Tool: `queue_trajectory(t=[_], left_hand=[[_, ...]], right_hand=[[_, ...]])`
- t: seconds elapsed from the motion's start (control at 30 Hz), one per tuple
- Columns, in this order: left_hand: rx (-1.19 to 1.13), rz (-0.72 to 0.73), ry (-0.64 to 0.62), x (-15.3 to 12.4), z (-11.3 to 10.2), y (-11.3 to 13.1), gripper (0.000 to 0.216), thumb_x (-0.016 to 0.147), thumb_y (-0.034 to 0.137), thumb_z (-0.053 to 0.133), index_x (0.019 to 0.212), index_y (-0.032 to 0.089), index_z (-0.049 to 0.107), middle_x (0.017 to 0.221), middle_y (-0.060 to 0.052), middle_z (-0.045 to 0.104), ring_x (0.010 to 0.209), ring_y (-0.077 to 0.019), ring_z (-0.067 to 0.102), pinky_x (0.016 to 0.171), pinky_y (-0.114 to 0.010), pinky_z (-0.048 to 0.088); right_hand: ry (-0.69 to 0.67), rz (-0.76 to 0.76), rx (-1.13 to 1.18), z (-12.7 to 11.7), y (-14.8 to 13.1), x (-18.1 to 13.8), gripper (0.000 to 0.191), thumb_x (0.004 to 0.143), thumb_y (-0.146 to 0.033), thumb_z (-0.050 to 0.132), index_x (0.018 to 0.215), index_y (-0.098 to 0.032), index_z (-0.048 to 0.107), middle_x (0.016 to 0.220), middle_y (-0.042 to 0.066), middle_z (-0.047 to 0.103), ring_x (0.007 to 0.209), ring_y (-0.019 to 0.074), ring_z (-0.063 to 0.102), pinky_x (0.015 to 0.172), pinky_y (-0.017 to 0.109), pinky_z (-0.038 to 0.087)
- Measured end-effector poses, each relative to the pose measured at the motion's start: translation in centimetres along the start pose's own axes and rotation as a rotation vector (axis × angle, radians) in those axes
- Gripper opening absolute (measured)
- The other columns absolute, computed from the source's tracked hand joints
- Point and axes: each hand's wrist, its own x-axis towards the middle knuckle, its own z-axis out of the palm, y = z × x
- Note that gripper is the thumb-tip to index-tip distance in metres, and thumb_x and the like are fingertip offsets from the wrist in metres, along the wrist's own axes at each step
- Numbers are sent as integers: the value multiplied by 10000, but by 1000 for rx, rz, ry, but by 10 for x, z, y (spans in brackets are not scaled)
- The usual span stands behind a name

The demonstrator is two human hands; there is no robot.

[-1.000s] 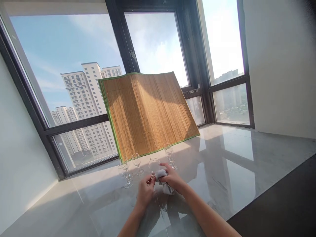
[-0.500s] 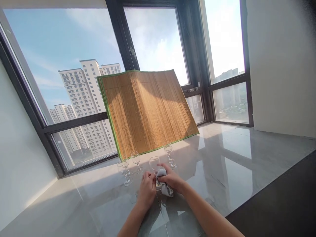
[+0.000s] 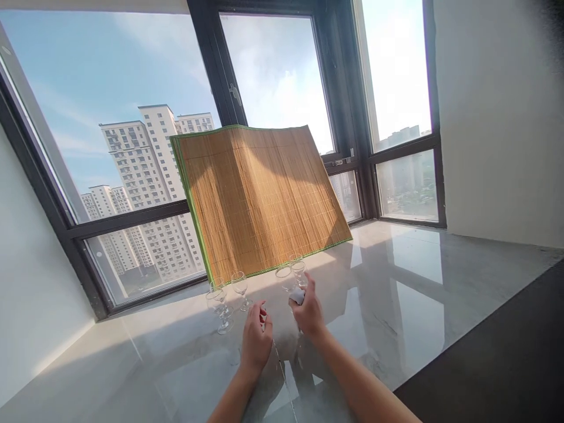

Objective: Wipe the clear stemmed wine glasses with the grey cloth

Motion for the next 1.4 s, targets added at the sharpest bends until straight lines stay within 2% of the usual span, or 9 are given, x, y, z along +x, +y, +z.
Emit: queue_trajectory(t=[0.1, 0.27, 0.5, 0.63, 1.0, 1.1, 1.2, 1.3, 1.4], left_hand=[[0, 8, -41, -2, 4, -2, 358, 881, 300, 445, 1191, 187, 583, 918, -46, 607, 767, -173, 585, 748, -333, 507], [3, -1, -68, 0, 5, -4, 337, 877, 301, 438, 1152, 183, 593, 923, -51, 593, 777, -177, 580, 741, -335, 498], [0, -3, -129, -1, 6, -5, 310, 874, 324, 447, 1101, 194, 612, 902, -45, 582, 749, -175, 565, 730, -340, 498], [-9, 5, -120, -1, 7, -6, 307, 870, 337, 457, 1086, 197, 625, 895, -44, 588, 737, -172, 566, 719, -335, 503], [-5, 4, -118, -1, 5, -3, 300, 871, 322, 458, 1075, 191, 635, 898, -46, 609, 730, -167, 574, 695, -325, 500], [13, -14, -43, 2, -2, -2, 282, 882, 322, 442, 1030, 193, 644, 911, -52, 622, 781, -184, 582, 729, -336, 491], [11, -55, 102, 8, -12, -2, 266, 878, 306, 429, 992, 201, 646, 954, -59, 631, 859, -204, 585, 769, -344, 483], [35, -84, 328, 13, -24, -3, 279, 855, 284, 443, 1072, 204, 599, 1063, -76, 581, 946, -221, 548, 844, -366, 472], [102, -100, 622, 19, -37, -11, 471, 798, 262, 512, 1261, 199, 449, 1225, -108, 466, 1096, -256, 449, 1002, -440, 394]], right_hand=[[71, 142, -88, -4, 0, 3, 730, 761, -198, 512, 1441, -176, 245, 950, 51, 675, 782, 227, 644, 688, 295, 444], [67, 249, -215, -6, 4, 6, 686, 774, -166, 483, 1428, -139, 276, 933, 90, 694, 852, 265, 667, 702, 301, 430], [75, 361, -160, -13, 4, 7, 668, 732, -151, 483, 1381, -148, 323, 988, 137, 693, 883, 295, 668, 700, 322, 440], [86, 444, -112, -16, 5, 10, 643, 684, -138, 485, 1319, -160, 386, 888, 111, 691, 791, 278, 667, 663, 317, 449], [80, 501, -146, -23, 7, 12, 643, 663, -151, 491, 1298, -166, 397, 849, 116, 684, 736, 297, 653, 608, 339, 413], [133, 539, -161, -29, 9, 16, 555, 679, -187, 513, 1227, -190, 432, 879, 125, 688, 723, 287, 653, 595, 339, 411], [165, 577, -110, -33, 13, 18, 492, 689, -222, 522, 1174, -211, 439, 861, 107, 692, 670, 258, 647, 563, 324, 411], [160, 575, -121, -33, 17, 18, 466, 682, -215, 514, 1143, -221, 447, 848, 98, 689, 684, 258, 647, 567, 322, 407], [111, 532, -196, -33, 19, 17, 455, 676, -192, 503, 1127, -226, 463, 806, 83, 682, 711, 266, 649, 595, 324, 401]])
